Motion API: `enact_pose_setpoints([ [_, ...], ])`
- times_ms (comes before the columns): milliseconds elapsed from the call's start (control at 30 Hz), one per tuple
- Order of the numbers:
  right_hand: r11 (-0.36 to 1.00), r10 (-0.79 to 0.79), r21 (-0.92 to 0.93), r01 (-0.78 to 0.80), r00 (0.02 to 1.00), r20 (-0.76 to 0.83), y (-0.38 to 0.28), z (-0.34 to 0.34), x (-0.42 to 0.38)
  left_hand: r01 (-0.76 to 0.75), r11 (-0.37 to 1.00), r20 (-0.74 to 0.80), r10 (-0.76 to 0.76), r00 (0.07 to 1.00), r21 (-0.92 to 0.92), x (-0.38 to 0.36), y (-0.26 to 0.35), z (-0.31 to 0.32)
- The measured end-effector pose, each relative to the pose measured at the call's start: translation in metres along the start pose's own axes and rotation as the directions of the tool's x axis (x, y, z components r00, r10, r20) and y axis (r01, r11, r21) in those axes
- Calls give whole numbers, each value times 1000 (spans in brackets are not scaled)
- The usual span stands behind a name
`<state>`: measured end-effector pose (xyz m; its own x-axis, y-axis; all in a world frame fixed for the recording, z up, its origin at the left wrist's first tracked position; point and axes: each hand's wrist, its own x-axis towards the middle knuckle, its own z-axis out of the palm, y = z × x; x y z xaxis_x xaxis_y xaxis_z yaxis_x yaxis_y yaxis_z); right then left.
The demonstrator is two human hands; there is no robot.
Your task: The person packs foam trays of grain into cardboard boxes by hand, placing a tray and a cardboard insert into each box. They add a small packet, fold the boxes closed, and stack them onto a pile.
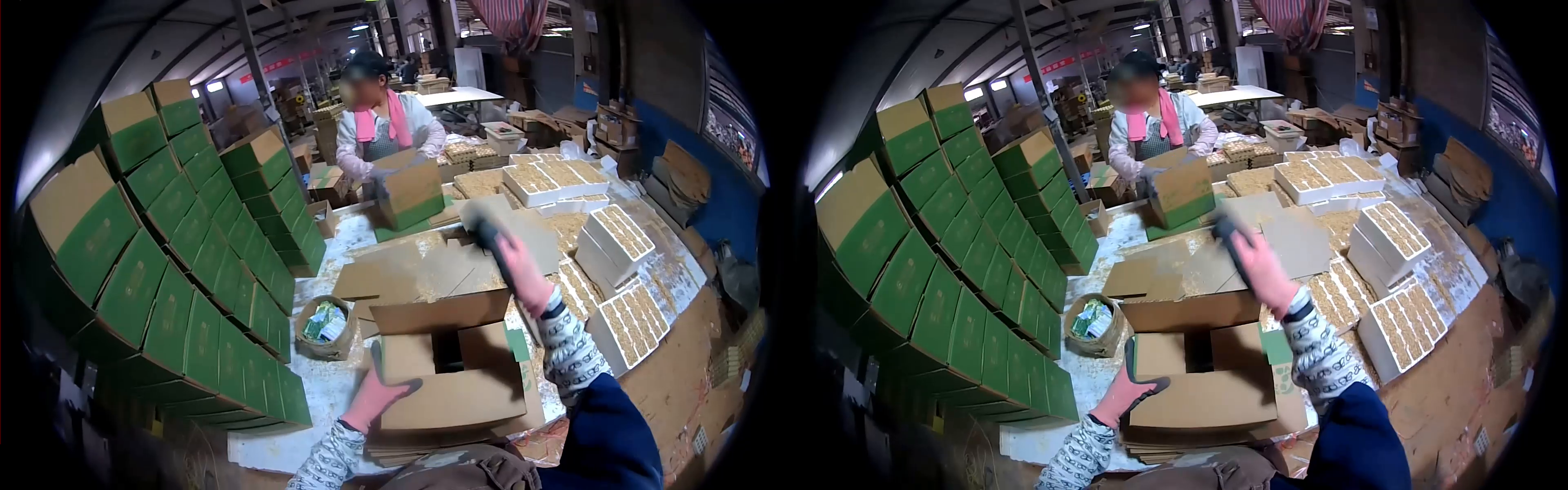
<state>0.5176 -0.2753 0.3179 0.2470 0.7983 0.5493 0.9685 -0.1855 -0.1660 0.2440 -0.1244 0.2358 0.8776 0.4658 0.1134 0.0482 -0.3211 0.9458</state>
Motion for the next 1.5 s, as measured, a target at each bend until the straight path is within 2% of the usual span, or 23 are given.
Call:
enact_pose_setpoints([
  [33, 947, 219, -203, -250, 962, -161, -5, -3, -1, 110, 971, 62, -99, 993, -212, -4, 0, 1],
  [100, 893, 437, -27, -449, 882, -178, -29, 50, -47, 296, 903, 48, -296, 954, -312, -10, -40, -4],
  [133, 857, 388, -316, -406, 913, -122, -65, 33, -60, 350, 860, 42, -361, 932, -371, -3, -54, -3],
  [167, 923, 202, -326, -206, 978, -45, -75, 36, -85, 37, 921, -179, -115, 977, -389, -7, -44, 13],
  [233, 864, 457, -188, -466, 885, -94, -63, 27, -113, 117, 933, -108, -162, 981, -341, -15, -35, 19],
  [267, 709, 705, -306, -635, 649, 286, -70, -18, -103, 114, 950, -18, -124, 992, -290, -19, -29, 17],
  [333, 660, 696, -420, -623, 295, 655, -70, -45, -106, -107, 983, -30, 104, 994, -149, -35, -32, 4],
  [400, 804, 526, -254, -537, 446, 724, -67, -50, -132, -127, 884, -123, 79, 989, -450, -30, -20, -15],
  [433, 826, 442, 23, -563, 672, 594, -69, -50, -153, -38, 657, -155, -121, 981, -753, -29, -2, -31],
  [500, 730, 437, 273, -627, 735, 518, -78, -23, -188, 99, 413, -40, -315, 948, -905, -25, 1, -61],
  [567, 763, 378, 363, -535, 825, 421, -52, 25, -223, 215, 555, 79, -259, 963, -804, -22, -20, -76],
  [600, 836, 303, 337, -433, 876, 374, -32, 40, -230, 257, 966, -156, -258, 953, -31, -15, -55, -69],
  [667, 799, 558, 85, -596, 786, 268, 48, 71, -245, 362, 923, -199, -333, 922, 132, -9, -50, -40],
  [733, 148, 989, -5, -989, 148, 0, 137, 131, -276, 505, 862, -284, -476, 832, 34, 6, -22, -36],
  [800, -426, 905, -36, -904, -426, -13, 205, 177, -298, 502, 865, -336, -472, 815, 2, 5, -22, -27],
  [900, -338, 892, 530, -778, -444, -83, 217, 211, -280, 444, 895, -336, -432, 837, -47, 0, -43, -34],
  [1033, 81, 904, 903, -423, -351, -245, 204, 173, -249, 369, 929, -340, -352, 872, -17, -11, -46, -34],
  [1133, 158, 950, 933, -323, -209, -233, 184, 110, -242, 510, 855, -275, -515, 812, -93, -11, -42, -45],
  [1167, 82, 980, 949, -305, -149, -132, 185, 95, -262, 276, 949, -229, -306, 924, -154, -7, -33, -35],
  [1267, 69, 995, 951, -300, 90, -44, 125, 22, -228, 293, 901, -391, -407, 825, -320, -13, -63, -34],
  [1333, 50, 958, 971, -233, 287, 20, 76, -28, -198, 178, 963, -463, -67, 884, 201, -8, -87, -37],
  [1433, 712, 574, 544, -444, 814, -87, 22, -62, -172, 237, 965, -191, -212, 958, 116, 28, -33, -27],
  [1500, 824, 403, 458, -333, 913, -62, -19, -67, -147, 158, 984, -110, -149, 983, 82, 38, -28, -25],
])
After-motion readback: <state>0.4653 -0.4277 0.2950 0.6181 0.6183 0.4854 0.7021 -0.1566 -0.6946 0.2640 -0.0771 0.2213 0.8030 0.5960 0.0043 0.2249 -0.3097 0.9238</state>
